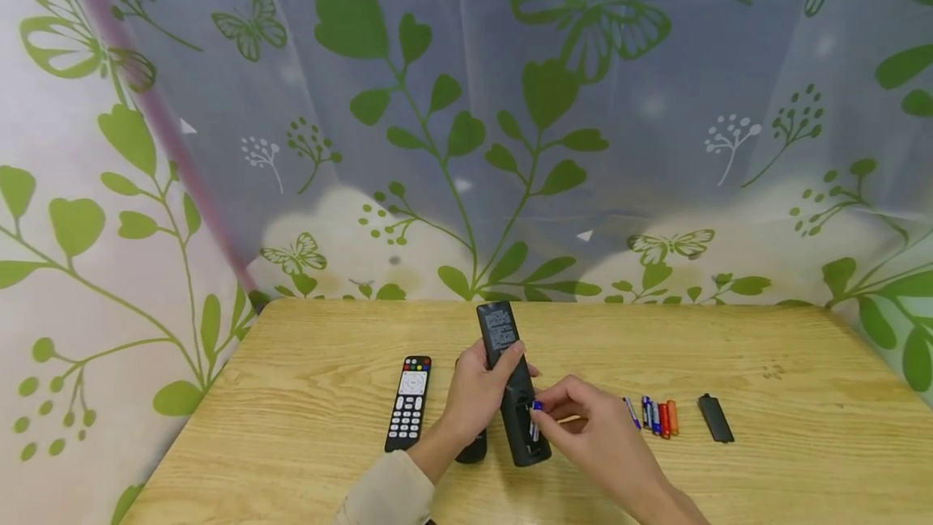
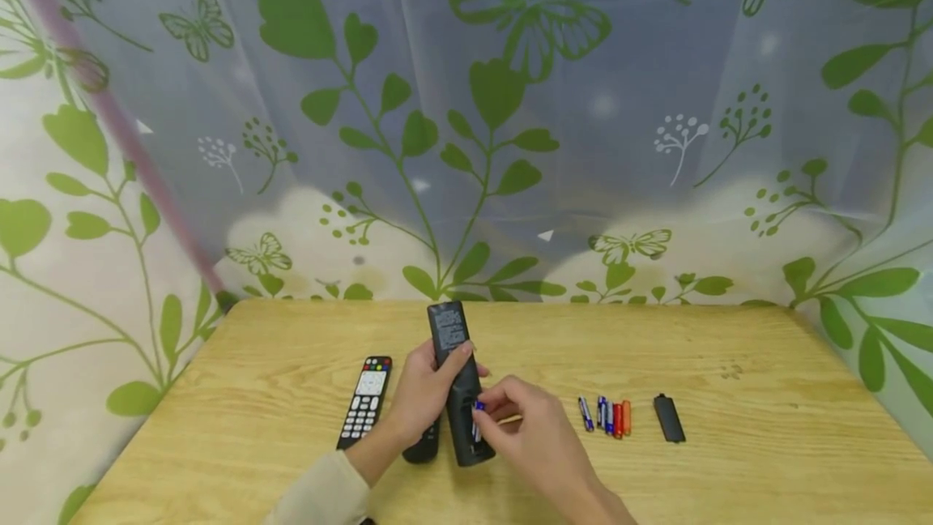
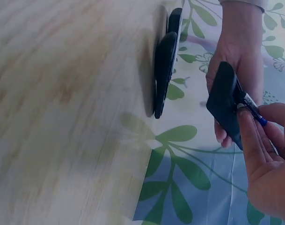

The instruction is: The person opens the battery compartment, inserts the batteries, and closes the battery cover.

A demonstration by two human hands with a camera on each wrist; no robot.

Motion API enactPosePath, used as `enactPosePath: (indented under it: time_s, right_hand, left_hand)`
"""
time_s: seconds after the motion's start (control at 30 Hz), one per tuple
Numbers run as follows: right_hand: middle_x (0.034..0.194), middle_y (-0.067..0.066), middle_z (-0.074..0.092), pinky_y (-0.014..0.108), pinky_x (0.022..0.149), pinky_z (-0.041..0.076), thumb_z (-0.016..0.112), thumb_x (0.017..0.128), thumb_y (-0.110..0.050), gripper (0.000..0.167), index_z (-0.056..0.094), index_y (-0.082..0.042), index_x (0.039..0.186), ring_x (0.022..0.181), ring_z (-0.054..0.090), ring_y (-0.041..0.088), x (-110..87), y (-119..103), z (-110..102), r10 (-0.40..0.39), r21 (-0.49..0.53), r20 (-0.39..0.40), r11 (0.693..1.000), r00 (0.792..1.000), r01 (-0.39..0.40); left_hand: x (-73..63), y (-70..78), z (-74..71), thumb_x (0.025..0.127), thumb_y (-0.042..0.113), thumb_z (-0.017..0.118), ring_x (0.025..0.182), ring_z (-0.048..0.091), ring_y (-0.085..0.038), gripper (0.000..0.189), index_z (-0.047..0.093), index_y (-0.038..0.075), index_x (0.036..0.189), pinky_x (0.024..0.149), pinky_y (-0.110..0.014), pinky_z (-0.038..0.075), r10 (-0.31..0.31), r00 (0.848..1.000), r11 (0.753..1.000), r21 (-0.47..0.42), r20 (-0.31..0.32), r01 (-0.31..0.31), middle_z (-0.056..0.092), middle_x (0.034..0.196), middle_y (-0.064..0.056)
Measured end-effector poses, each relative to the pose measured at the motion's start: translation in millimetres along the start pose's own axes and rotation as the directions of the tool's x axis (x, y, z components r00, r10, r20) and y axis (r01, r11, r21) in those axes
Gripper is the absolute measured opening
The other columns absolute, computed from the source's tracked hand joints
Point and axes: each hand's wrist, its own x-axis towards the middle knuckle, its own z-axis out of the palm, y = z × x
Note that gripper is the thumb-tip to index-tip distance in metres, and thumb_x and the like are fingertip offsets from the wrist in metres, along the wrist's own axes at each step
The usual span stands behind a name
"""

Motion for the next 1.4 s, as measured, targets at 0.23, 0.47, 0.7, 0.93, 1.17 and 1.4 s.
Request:
enactPosePath:
  time_s: [0.23,0.47,0.7,0.93,1.17,1.4]
  right_hand:
    - [0.087,-0.006,0.066,0.02,0.064,0.055,0.073,0.086,-0.016,0.009,0.065,-0.015,0.089,0.077,0.065,0.007,-1.4,-2,7,-0.013,-0.02,-0.012,1.0,1.0,0.013]
    - [0.089,-0.006,0.067,0.018,0.063,0.054,0.072,0.086,-0.012,0.008,0.066,-0.016,0.089,0.073,0.064,0.004,-3.6,-4,11,-0.087,-0.103,-0.028,0.991,0.996,0.084]
    - [0.084,-0.009,0.063,0.018,0.06,0.053,0.072,0.085,-0.006,0.012,0.066,-0.015,0.09,0.071,0.063,0.004,-6.7,-6,14,-0.178,-0.171,-0.022,0.97,0.984,0.171]
    - [0.088,-0.006,0.064,0.019,0.059,0.053,0.073,0.082,-0.002,0.016,0.066,-0.014,0.09,0.069,0.062,0.002,-7.6,-8,19,-0.243,-0.265,-0.026,0.937,0.97,0.227]
    - [0.083,-0.013,0.062,0.02,0.057,0.05,0.079,0.077,-0.004,0.021,0.069,-0.018,0.089,0.072,0.057,0.003,-9.8,-7,24,-0.291,-0.37,-0.115,0.9,0.95,0.23]
    - [0.08,-0.014,0.062,0.018,0.056,0.048,0.079,0.077,-0.006,0.018,0.07,-0.018,0.086,0.071,0.054,0.006,-7.8,-4,24,-0.308,-0.412,-0.148,0.883,0.94,0.225]
  left_hand:
    - [-0.8,0.3,0.9,0.098,0.035,0.054,0.084,0.068,-0.032,0.042,0.054,-0.001,0.119,0.07,-0.031,0.057,0.004,1.0,1.0,0.009,-0.017,-0.004,0.07,0.089,-0.008]
    - [-2.3,0.8,1.9,0.098,0.035,0.054,0.081,0.068,-0.034,0.039,0.055,0.0,0.117,0.068,-0.031,0.058,0.003,0.999,1.0,-0.001,-0.045,-0.003,0.07,0.087,-0.008]
    - [-2.5,0.2,2.8,0.098,0.031,0.055,0.076,0.066,-0.044,0.038,0.052,-0.002,0.117,0.063,-0.037,0.059,-0.013,0.998,0.997,-0.082,-0.064,0.008,0.069,0.085,-0.013]
    - [-4.2,1.6,5.1,0.098,0.03,0.056,0.07,0.069,-0.031,0.034,0.056,-0.002,0.113,0.063,-0.033,0.058,0.023,0.994,0.999,-0.035,-0.103,-0.027,0.069,0.082,-0.012]
    - [-4.5,1.0,7.8,0.098,0.032,0.055,0.07,0.069,-0.024,0.032,0.059,0.004,0.112,0.062,-0.031,0.058,0.033,0.993,0.999,0.007,-0.111,-0.032,0.069,0.081,-0.008]
    - [-3.2,2.6,10.5,0.098,0.032,0.056,0.068,0.068,-0.023,0.03,0.059,0.005,0.112,0.062,-0.032,0.058,0.041,0.992,0.999,0.001,-0.12,-0.042,0.069,0.08,-0.008]
